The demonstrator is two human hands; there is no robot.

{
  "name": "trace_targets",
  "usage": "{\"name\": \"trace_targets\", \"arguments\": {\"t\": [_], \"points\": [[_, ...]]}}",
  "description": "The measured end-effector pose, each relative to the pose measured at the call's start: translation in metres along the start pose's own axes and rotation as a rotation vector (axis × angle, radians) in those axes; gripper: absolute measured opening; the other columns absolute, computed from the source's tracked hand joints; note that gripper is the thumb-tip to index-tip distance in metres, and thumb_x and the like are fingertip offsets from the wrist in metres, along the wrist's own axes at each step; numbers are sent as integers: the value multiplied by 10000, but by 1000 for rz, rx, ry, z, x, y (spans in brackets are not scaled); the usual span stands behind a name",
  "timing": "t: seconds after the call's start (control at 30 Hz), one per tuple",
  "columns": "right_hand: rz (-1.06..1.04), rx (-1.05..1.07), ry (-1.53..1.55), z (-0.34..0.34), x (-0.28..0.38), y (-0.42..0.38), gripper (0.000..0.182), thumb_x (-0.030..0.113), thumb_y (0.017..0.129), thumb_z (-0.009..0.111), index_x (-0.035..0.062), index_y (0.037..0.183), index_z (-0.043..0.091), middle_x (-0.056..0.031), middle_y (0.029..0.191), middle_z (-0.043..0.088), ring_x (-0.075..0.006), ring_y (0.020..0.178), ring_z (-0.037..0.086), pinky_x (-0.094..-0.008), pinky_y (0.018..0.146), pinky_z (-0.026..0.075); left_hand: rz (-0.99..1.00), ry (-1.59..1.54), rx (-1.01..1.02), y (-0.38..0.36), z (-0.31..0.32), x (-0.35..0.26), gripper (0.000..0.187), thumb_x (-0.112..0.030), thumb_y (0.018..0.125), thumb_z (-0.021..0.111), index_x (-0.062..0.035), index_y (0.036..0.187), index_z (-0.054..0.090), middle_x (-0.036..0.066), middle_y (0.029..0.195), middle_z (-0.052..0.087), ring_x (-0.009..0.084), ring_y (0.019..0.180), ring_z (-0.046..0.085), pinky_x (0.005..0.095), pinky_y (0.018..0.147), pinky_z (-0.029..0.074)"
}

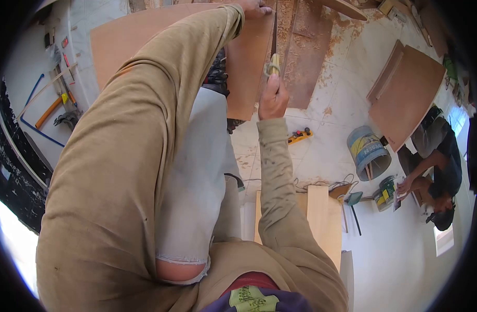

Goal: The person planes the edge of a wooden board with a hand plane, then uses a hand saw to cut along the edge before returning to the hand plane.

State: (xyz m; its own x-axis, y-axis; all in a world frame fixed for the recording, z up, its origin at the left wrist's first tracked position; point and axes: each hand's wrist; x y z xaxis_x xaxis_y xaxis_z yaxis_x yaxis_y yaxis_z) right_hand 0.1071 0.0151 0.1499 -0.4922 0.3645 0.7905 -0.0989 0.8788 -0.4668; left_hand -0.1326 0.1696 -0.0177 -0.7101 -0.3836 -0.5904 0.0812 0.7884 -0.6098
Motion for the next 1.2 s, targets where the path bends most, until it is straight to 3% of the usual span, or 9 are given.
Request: {"name": "trace_targets", "arguments": {"t": [0.13, 0.2, 0.37, 0.6, 0.7, 0.77, 0.9, 1.07, 1.2], "points": [[8, -23, 44, -8, -1, -38, 373, 293, 1032, 478, -27, 1129, 644, -229, 851, 653, -293, 762, 658, -394, 696, 495, 46, 71, -18, 3, 12, 8, 581, -500, 972, 486, -41, 1306, 607, 198, 1297, 623, 367, 1218, 575, 428, 1049, 427], [-160, -62, 20, 12, 2, 21, 377, 295, 1028, 481, -18, 1166, 641, -247, 882, 660, -334, 783, 668, -396, 710, 503, 87, 63, -41, 21, 15, 20, 571, -492, 971, 485, -43, 1298, 614, 197, 1293, 625, 371, 1209, 580, 429, 1042, 432], [-118, 25, -117, 32, 18, 109, 363, 287, 1018, 490, -1, 1184, 635, -295, 961, 648, -454, 827, 604, -406, 728, 508, 40, 66, 29, 13, 1, 10, 559, -493, 965, 496, -56, 1289, 628, 192, 1274, 639, 367, 1211, 580, 429, 1034, 441], [82, 21, 44, -18, -4, -43, 359, 270, 1023, 463, 28, 1218, 643, -210, 937, 679, -265, 798, 652, -367, 764, 510, 45, 130, -24, 5, -1, -1, 575, -495, 978, 474, -60, 1335, 593, 188, 1360, 583, 367, 1268, 533, 422, 1082, 395], [-120, -32, -27, 16, -8, 48, 363, 288, 1024, 463, 15, 1159, 661, -234, 933, 672, -317, 794, 645, -377, 746, 505, 15, 32, 30, 16, 9, 10, 594, -499, 989, 438, -60, 1370, 559, 177, 1420, 533, 354, 1314, 495, 415, 1113, 363], [-127, -24, 69, 43, -17, 119, 367, 296, 1024, 470, 0, 1145, 652, -239, 874, 652, -330, 739, 608, -389, 701, 488, 11, 57, 10, 5, 5, -4, 555, -514, 952, 486, -67, 1232, 656, 199, 1259, 629, 365, 1200, 581, 452, 1026, 431], [-18, 33, 108, 29, -29, 76, 363, 274, 1026, 466, -10, 1167, 642, -177, 796, 626, -240, 686, 566, -360, 662, 474, -1, 63, -16, -4, -4, -17, 528, -481, 955, 474, -51, 1164, 697, 230, 1210, 657, 381, 1153, 615, 456, 1016, 453], [116, 43, 116, -12, -13, -36, 371, 272, 1019, 473, -17, 1180, 641, -146, 824, 659, -166, 721, 568, -337, 684, 489, 29, 173, -31, 5, 5, -5, 571, -457, 1004, 413, -57, 1393, 531, 173, 1427, 527, 358, 1325, 481, 415, 1123, 355], [-84, -46, 19, 37, -26, 97, 381, 303, 1016, 479, -23, 1069, 669, -204, 792, 652, -250, 663, 564, -386, 649, 474, 44, 70, -19, 18, 16, 11, 561, -447, 1010, 401, -67, 1405, 520, 175, 1424, 529, 360, 1322, 483, 423, 1121, 358]]}}
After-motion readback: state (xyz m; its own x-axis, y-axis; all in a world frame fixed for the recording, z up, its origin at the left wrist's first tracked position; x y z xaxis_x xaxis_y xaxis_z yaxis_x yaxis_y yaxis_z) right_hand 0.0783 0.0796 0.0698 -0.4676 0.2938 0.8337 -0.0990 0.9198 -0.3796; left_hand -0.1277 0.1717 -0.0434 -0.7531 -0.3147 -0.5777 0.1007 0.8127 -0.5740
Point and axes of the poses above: each hand's wrist, its own y-axis towards the middle knuckle, its own z-axis out of the palm, x = y × z
